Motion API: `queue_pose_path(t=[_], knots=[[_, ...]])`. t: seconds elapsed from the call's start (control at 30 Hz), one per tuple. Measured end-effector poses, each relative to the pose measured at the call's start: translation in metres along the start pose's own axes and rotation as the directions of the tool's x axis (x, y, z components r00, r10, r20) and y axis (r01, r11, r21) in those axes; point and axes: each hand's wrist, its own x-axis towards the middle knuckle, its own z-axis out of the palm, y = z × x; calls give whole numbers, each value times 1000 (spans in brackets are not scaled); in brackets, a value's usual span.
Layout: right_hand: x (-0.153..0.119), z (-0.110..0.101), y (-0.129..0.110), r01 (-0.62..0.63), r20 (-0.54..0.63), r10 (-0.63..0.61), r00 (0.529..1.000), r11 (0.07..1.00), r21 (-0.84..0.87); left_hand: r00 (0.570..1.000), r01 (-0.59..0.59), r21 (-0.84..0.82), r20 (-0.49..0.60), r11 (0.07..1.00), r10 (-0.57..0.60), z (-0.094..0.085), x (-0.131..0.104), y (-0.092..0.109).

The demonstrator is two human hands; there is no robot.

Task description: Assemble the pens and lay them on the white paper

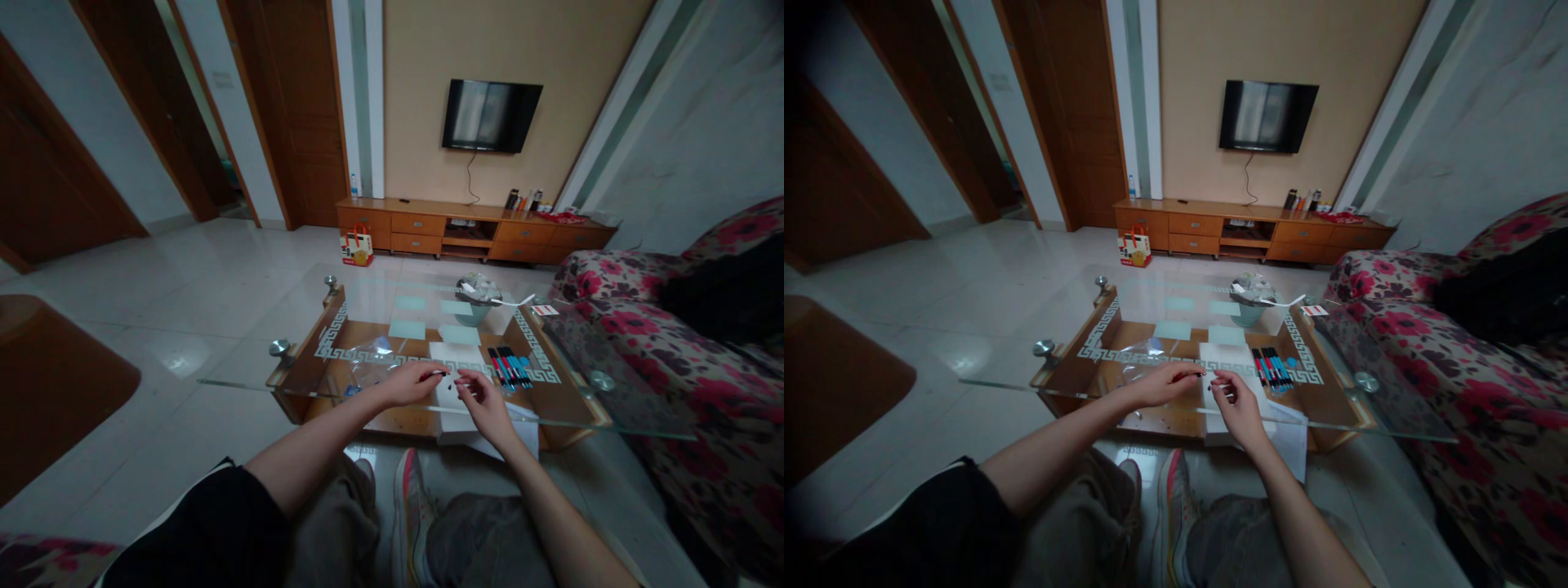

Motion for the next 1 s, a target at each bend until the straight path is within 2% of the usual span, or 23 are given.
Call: queue_pose_path(t=[0.27,0.53,0.87,1.0], knots=[[0,0,0,-6,8,6,1000,1000,-5,999,-7,44,49,999,4,-2,0,1],[0,-1,0,-18,21,18,1000,999,-30,999,31,33,44,999,-32,-1,0,0],[-1,-1,-3,-12,16,14,1000,996,-94,998,21,35,66,999,-24,-3,1,1],[-3,-2,-6,38,29,-33,999,984,-176,996,49,48,69,998,-52,-2,1,0]])
